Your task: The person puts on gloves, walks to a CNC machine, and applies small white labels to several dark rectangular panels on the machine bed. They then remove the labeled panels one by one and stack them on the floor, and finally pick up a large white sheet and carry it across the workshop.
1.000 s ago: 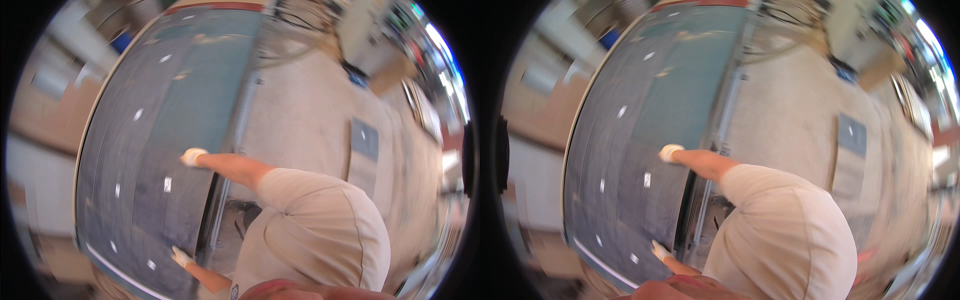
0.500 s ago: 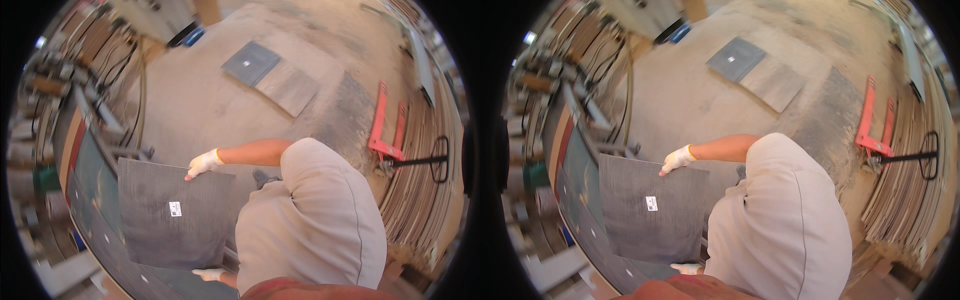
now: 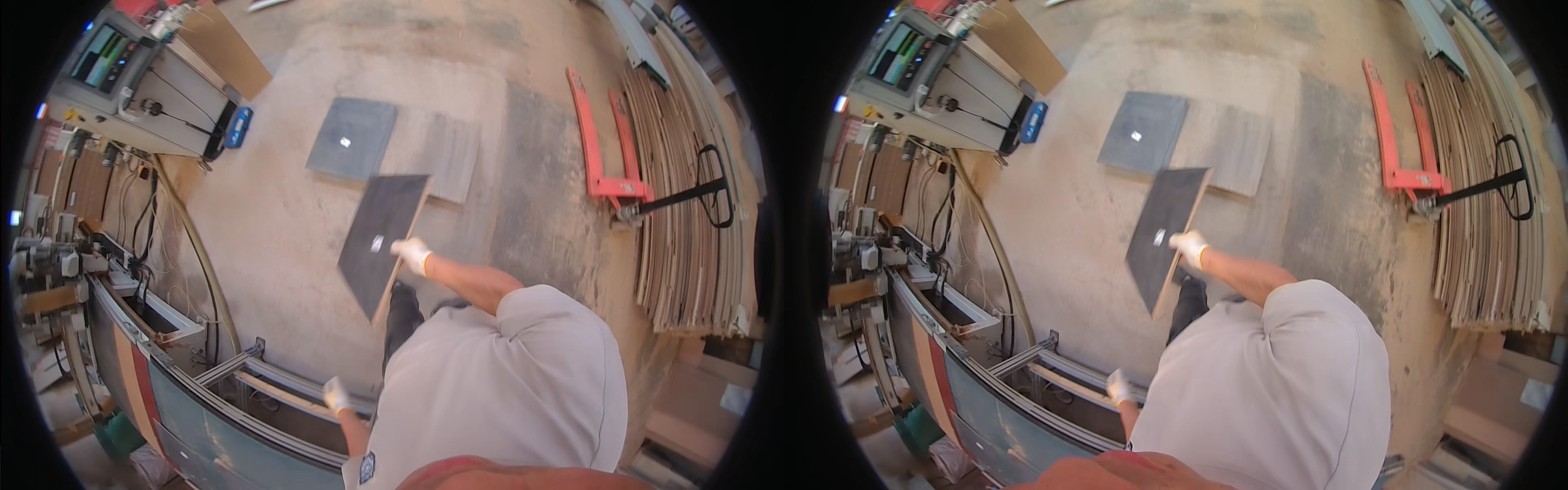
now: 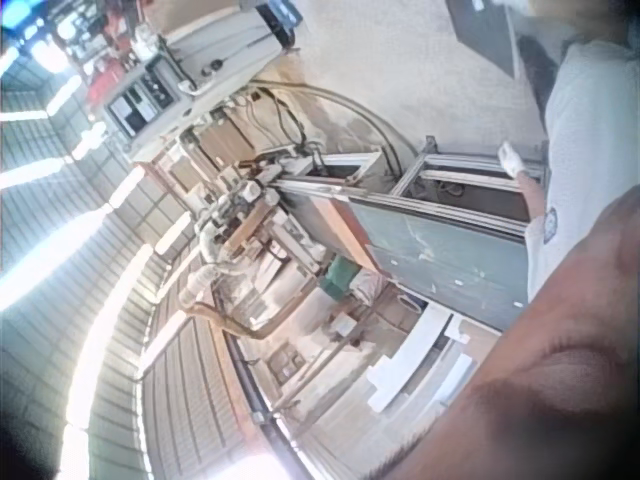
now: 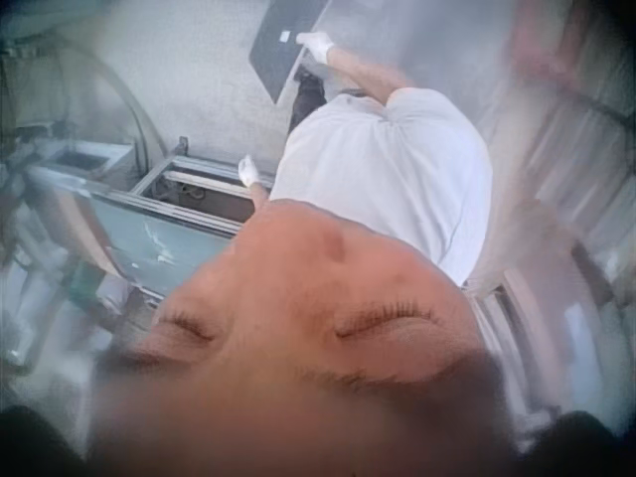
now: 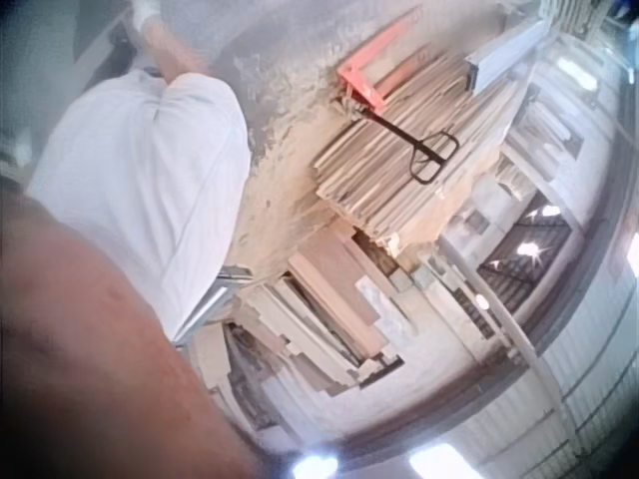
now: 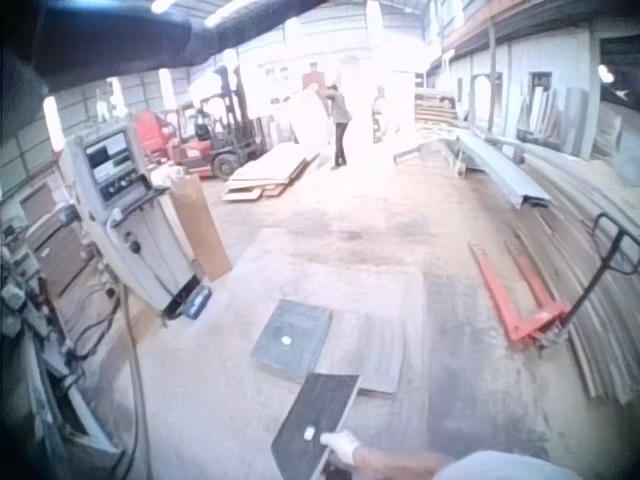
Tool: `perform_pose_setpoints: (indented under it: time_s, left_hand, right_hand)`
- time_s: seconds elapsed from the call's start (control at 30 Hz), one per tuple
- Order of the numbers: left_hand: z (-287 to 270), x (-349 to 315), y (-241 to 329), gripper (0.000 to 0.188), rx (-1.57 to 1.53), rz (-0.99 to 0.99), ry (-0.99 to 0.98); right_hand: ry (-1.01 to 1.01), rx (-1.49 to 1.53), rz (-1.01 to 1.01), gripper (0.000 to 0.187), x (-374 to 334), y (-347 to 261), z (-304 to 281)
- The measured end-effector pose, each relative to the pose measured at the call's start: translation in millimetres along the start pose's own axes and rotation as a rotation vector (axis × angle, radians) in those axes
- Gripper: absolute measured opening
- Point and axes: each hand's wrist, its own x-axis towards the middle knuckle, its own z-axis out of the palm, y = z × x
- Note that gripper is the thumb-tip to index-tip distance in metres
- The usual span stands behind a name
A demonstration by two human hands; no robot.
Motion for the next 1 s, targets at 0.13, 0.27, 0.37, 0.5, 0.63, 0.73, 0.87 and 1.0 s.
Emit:
perform_pose_setpoints:
  time_s: [0.13, 0.27, 0.37, 0.5, 0.63, 0.73, 0.87, 1.0]
  left_hand:
    - [35, 13, 44, 0.042, 0.193, 0.063, -0.368]
    - [19, 34, 129, 0.039, 0.363, 0.138, -0.587]
    - [11, 53, 182, 0.037, 0.083, -0.168, -0.544]
    - [10, 73, 233, 0.036, -0.037, -0.234, -0.437]
    - [17, 70, 262, 0.035, -0.041, -0.238, -0.412]
    - [32, 50, 264, 0.036, -0.102, -0.293, -0.369]
    - [62, 6, 232, 0.040, -0.249, -0.289, -0.395]
    - [98, -44, 164, 0.037, -0.322, -0.284, -0.364]
  right_hand:
    - [0.447, 0.497, 0.009, 0.031, 83, -11, -24]
    - [0.648, 0.736, 0.040, 0.025, 145, -47, -75]
    - [0.685, 0.930, -0.076, 0.027, 198, -59, -97]
    - [0.578, 1.060, -0.145, 0.028, 278, -35, -111]
    - [-0.074, 0.870, 0.196, 0.017, 277, 35, -77]
    - [-0.240, 0.181, 0.454, 0.014, 228, 67, -18]
    - [-0.697, -0.798, 0.366, 0.020, 181, 55, 25]
    - [-0.994, -1.458, -0.036, 0.026, 189, 21, 4]
